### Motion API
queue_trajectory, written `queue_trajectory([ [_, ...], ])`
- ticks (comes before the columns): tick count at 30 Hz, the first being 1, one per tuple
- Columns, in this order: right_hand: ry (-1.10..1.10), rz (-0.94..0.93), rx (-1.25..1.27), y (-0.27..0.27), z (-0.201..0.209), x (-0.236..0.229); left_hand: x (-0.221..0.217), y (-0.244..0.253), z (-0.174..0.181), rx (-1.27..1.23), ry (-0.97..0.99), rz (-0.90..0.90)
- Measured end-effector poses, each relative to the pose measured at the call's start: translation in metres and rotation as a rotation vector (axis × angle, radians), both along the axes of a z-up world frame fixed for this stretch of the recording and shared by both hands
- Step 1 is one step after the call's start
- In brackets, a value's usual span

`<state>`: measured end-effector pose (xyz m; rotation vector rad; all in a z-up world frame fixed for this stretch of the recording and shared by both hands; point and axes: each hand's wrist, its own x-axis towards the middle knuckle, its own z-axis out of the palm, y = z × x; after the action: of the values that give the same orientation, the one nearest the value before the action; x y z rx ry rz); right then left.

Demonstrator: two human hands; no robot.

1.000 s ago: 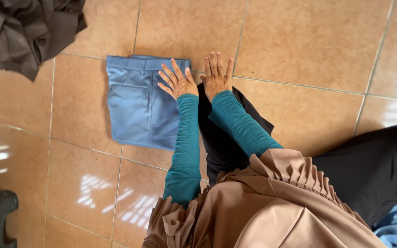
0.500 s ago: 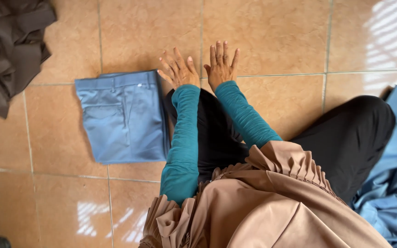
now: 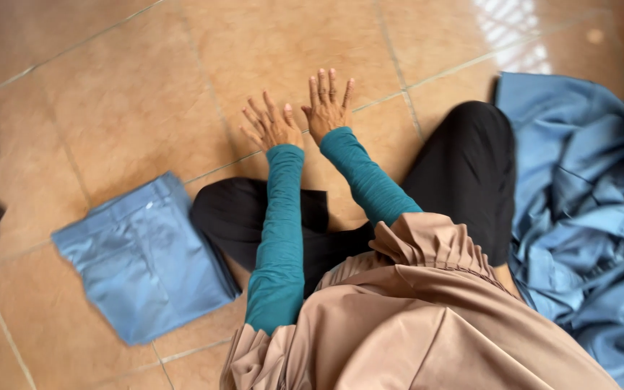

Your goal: Folding blue trousers and stacking them neatly on the floor.

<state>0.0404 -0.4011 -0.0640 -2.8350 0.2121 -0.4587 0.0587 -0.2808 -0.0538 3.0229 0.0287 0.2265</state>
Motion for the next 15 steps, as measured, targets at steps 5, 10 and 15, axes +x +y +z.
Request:
queue_trajectory([
  [5,0.110,-0.222,0.023,-0.103,0.038,-0.032,-0.001,-0.097,0.002,-0.072,0.053,-0.188],
  [10,0.188,-0.494,0.003,-0.228,0.049,-0.101,-0.040,-0.245,0.003,-0.015,-0.018,-0.423],
  [15,0.173,-0.789,0.004,-0.318,0.054,-0.199,-0.129,-0.370,0.031,-0.076,-0.014,-0.786],
])
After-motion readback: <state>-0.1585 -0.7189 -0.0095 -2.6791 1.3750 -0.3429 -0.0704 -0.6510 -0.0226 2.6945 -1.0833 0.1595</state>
